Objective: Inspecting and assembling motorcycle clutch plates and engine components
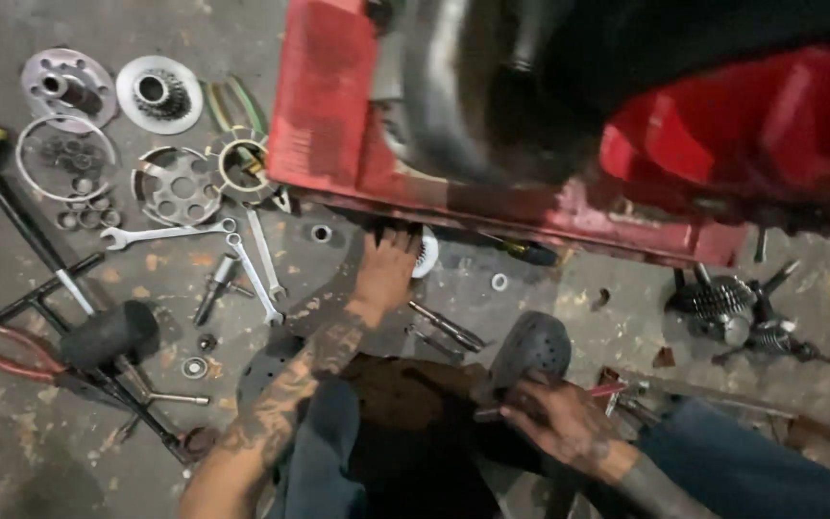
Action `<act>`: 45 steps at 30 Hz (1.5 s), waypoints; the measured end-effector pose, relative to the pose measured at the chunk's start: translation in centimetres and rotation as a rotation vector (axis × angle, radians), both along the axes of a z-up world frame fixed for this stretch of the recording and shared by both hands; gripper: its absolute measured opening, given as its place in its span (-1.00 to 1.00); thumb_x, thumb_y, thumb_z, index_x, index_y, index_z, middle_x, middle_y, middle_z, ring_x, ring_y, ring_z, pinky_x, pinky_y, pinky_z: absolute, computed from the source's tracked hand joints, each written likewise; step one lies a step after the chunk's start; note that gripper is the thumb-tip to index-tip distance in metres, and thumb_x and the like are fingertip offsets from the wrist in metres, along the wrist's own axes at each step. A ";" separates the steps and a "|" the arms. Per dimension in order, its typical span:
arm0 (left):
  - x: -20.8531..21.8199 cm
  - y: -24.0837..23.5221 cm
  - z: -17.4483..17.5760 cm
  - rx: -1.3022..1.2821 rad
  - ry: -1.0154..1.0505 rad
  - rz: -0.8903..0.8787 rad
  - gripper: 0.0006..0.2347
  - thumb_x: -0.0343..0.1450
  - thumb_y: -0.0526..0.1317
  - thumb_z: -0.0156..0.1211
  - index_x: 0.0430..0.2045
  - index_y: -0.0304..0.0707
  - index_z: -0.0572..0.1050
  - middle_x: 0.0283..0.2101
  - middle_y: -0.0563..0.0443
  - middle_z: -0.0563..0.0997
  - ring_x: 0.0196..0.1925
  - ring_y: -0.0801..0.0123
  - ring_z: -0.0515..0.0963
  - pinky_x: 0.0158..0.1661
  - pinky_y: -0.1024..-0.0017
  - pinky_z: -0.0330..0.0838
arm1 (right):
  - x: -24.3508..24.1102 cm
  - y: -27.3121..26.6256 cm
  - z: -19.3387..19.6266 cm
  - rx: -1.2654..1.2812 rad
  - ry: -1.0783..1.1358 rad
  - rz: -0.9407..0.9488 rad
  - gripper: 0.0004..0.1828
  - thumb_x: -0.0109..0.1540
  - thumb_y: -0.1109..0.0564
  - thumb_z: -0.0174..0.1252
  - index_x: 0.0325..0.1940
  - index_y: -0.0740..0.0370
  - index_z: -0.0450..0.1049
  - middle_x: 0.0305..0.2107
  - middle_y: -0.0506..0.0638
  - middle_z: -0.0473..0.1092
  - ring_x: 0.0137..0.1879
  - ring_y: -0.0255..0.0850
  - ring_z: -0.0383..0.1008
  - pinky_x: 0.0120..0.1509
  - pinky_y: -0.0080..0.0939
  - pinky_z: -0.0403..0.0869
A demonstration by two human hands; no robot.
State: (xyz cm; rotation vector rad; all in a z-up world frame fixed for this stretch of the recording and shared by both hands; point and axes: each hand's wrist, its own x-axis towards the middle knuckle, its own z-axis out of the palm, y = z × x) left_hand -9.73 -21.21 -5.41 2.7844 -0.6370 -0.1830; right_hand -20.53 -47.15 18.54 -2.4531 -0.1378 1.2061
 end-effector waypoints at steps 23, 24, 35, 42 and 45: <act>2.8 1.0 4.2 0.288 0.331 -0.283 -0.14 0.26 -0.05 0.34 0.46 -0.25 -0.01 0.33 -0.33 0.31 0.18 -0.19 0.43 0.12 -0.22 0.36 | 1.1 1.4 0.6 -0.001 -0.244 0.235 -0.55 0.19 -0.17 0.23 0.06 0.09 0.51 0.10 0.08 0.45 -0.11 0.00 0.62 -0.12 -0.11 0.63; 2.4 1.0 3.6 0.228 0.230 -0.242 -0.12 0.18 -0.09 0.36 0.44 -0.25 0.06 0.25 -0.32 0.36 0.08 -0.16 0.44 0.09 -0.22 0.32 | 1.8 2.0 1.3 0.020 -0.205 0.220 -0.55 0.20 -0.16 0.21 0.08 0.09 0.51 0.09 0.07 0.46 -0.09 0.02 0.62 -0.10 -0.08 0.63; 1.9 1.8 3.3 0.135 0.002 -0.210 -0.21 0.07 -0.16 0.36 0.31 -0.20 0.28 0.14 -0.25 0.43 -0.06 -0.05 0.46 -0.09 -0.05 0.39 | 1.7 1.2 0.6 0.034 -0.093 0.141 -0.47 0.18 -0.14 0.24 0.18 0.06 0.48 0.12 0.08 0.45 -0.05 0.04 0.62 -0.07 -0.05 0.62; 2.1 2.0 0.8 -0.038 -0.053 -0.219 -0.43 0.22 -0.24 0.18 0.22 -0.22 0.35 0.24 -0.19 0.43 0.11 -0.09 0.49 -0.09 -0.01 0.47 | 1.1 1.1 -0.3 -0.048 -0.127 0.164 -0.58 0.20 -0.21 0.21 0.06 -0.04 0.52 0.06 -0.03 0.49 -0.05 -0.01 0.61 -0.04 -0.08 0.61; 2.3 1.8 1.2 -0.087 -0.124 -0.228 -0.51 0.28 -0.25 0.11 0.17 -0.23 0.40 0.17 -0.17 0.48 0.10 -0.04 0.51 -0.01 0.09 0.43 | 1.7 1.5 0.3 -0.055 -0.065 0.159 -0.65 0.22 -0.19 0.18 0.01 -0.07 0.52 0.00 -0.10 0.50 -0.09 -0.02 0.61 -0.07 -0.06 0.59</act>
